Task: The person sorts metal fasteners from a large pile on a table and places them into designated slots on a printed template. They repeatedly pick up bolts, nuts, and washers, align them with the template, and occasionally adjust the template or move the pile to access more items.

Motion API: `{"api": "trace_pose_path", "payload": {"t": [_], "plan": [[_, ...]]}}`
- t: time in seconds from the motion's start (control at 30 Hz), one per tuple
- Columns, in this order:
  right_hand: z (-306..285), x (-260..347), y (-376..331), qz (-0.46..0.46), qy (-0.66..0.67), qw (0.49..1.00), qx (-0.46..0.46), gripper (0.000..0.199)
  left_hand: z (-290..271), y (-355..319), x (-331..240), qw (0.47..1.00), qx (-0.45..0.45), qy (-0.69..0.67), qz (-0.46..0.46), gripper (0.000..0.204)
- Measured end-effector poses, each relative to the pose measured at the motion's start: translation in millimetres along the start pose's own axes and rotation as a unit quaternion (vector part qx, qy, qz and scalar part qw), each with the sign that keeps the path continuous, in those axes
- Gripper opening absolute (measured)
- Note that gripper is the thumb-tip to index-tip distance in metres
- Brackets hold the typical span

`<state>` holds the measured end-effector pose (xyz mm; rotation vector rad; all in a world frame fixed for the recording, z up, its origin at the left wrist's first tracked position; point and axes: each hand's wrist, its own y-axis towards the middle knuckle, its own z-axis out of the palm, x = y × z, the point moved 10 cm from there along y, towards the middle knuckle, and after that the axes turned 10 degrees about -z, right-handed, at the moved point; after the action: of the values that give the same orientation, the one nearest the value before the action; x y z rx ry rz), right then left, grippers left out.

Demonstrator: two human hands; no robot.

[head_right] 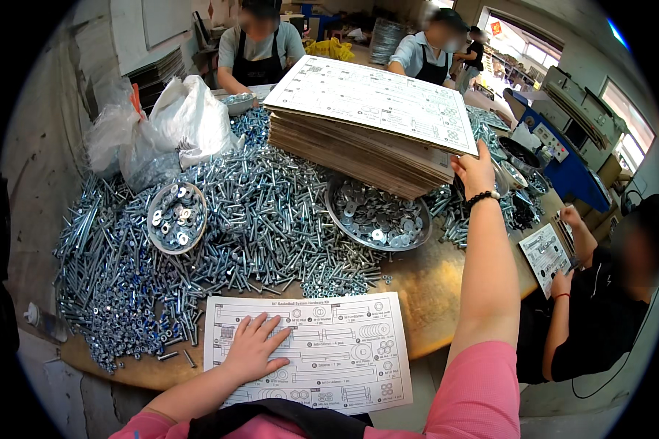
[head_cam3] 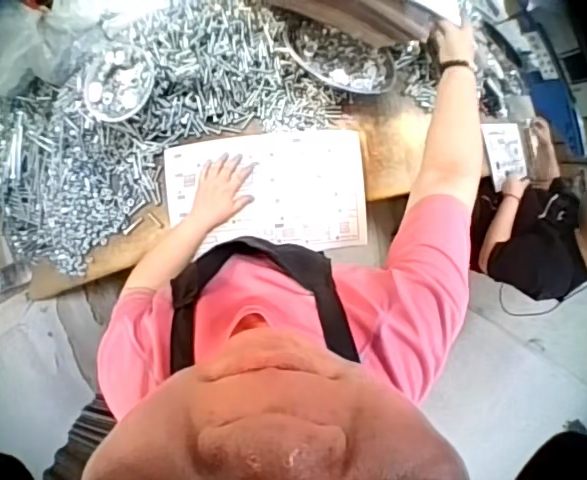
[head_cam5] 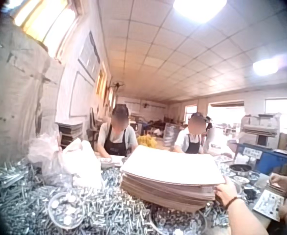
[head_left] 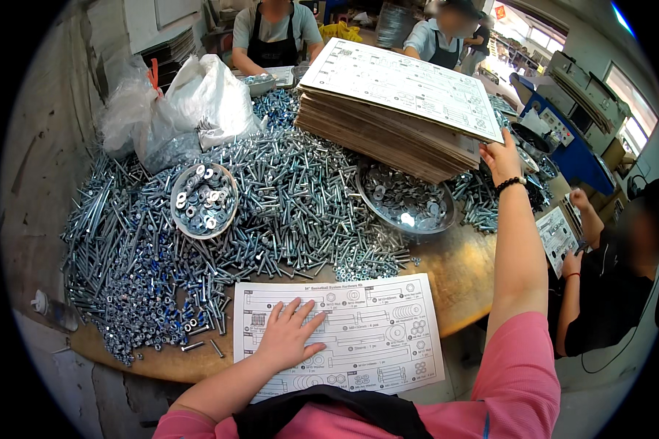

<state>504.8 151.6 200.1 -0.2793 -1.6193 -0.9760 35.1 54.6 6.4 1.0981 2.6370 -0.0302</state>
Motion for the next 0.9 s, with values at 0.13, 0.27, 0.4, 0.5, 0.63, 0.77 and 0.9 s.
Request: {"api": "trace_pose_path", "payload": {"t": [0.13, 0.27, 0.4, 0.5, 0.63, 0.77, 0.9], "plan": [[6, -1, -4, 0.065, 0.292, 0.954, -0.036, 0.044, -1, -2, 0, 1.000, -0.008, 0.003, -0.001, 0.059], [29, -4, -5, 0.112, 0.219, 0.969, 0.021, 0.030, 0, 0, -1, 1.000, -0.006, 0.002, -0.003, 0.059], [29, 11, -26, 0.057, 0.172, 0.983, -0.016, 0.025, 2, 2, -1, 1.000, 0.000, 0.008, -0.012, 0.059], [21, 40, -74, -0.004, 0.185, 0.983, -0.017, 0.030, 1, 0, 3, 0.999, 0.004, -0.020, -0.026, 0.057], [-10, 47, -160, 0.006, 0.248, 0.969, 0.007, 0.050, 16, -2, 59, 0.909, 0.005, -0.383, -0.163, 0.051], [-51, 45, -264, 0.041, 0.274, 0.959, 0.055, 0.058, -11, -7, 81, 0.530, 0.025, -0.834, -0.152, 0.049], [-73, 23, -362, 0.095, 0.218, 0.967, 0.087, 0.067, -32, -47, 101, 0.442, 0.033, -0.880, -0.171, 0.058]]}}
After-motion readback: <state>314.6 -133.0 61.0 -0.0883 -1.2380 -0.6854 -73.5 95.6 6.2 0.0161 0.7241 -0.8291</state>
